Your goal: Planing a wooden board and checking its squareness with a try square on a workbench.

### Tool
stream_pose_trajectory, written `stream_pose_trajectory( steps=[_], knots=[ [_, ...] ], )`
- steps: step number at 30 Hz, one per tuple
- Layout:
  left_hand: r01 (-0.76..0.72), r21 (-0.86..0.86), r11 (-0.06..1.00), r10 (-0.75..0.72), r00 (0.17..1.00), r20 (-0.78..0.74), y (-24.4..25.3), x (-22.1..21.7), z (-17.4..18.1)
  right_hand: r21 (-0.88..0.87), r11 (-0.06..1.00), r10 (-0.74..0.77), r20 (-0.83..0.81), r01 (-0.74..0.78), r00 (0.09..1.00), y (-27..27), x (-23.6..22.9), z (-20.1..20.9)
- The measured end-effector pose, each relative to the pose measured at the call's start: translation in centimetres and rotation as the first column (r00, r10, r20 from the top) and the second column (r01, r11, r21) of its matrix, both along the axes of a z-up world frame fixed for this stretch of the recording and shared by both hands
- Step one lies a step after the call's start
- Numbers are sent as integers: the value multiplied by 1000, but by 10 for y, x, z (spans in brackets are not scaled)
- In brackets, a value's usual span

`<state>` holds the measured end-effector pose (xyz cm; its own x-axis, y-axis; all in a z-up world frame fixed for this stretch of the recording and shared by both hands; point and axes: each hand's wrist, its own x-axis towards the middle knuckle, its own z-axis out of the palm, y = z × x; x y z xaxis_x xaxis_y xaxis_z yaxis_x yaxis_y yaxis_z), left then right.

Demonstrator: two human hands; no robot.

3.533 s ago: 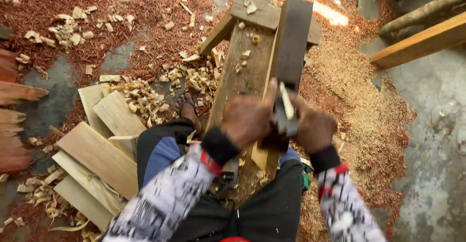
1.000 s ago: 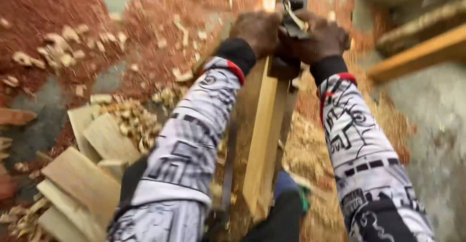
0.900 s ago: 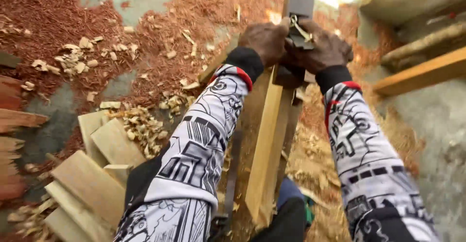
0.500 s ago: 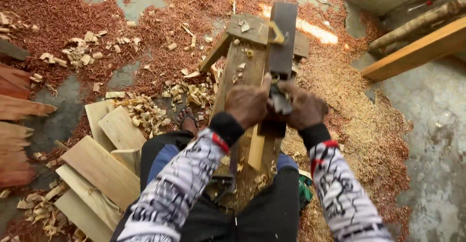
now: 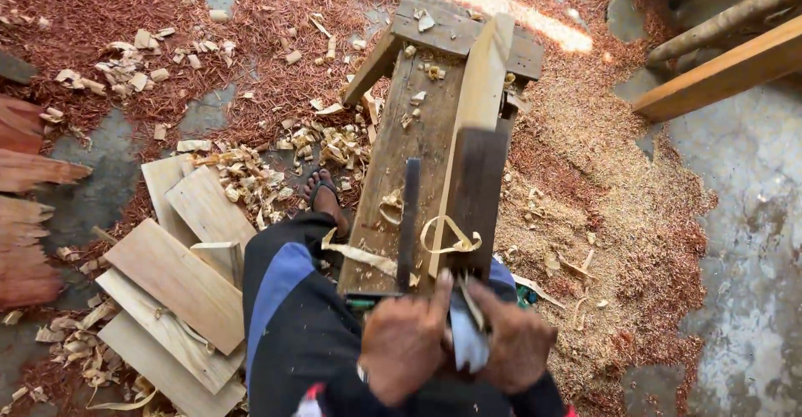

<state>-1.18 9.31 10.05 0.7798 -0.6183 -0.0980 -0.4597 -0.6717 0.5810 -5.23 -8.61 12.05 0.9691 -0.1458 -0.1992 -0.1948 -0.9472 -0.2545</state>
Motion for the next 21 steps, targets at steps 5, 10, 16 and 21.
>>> stream_pose_trajectory(
  steps=[5,10,16,21],
  knots=[
    [-24,-6,1000,25,993,118,-70,205,-47,-32,991,131,58,-129,990,-104,184,-81],
    [3,92,996,-10,997,73,-130,391,-82,-76,989,137,162,-126,977,-153,385,-93],
    [-74,8,997,69,958,279,-129,393,-77,-13,934,325,442,-357,836,-163,395,-111],
    [-65,-12,998,66,958,281,-104,294,-70,-332,943,10,-63,-31,998,-76,290,-29]
  ],
)
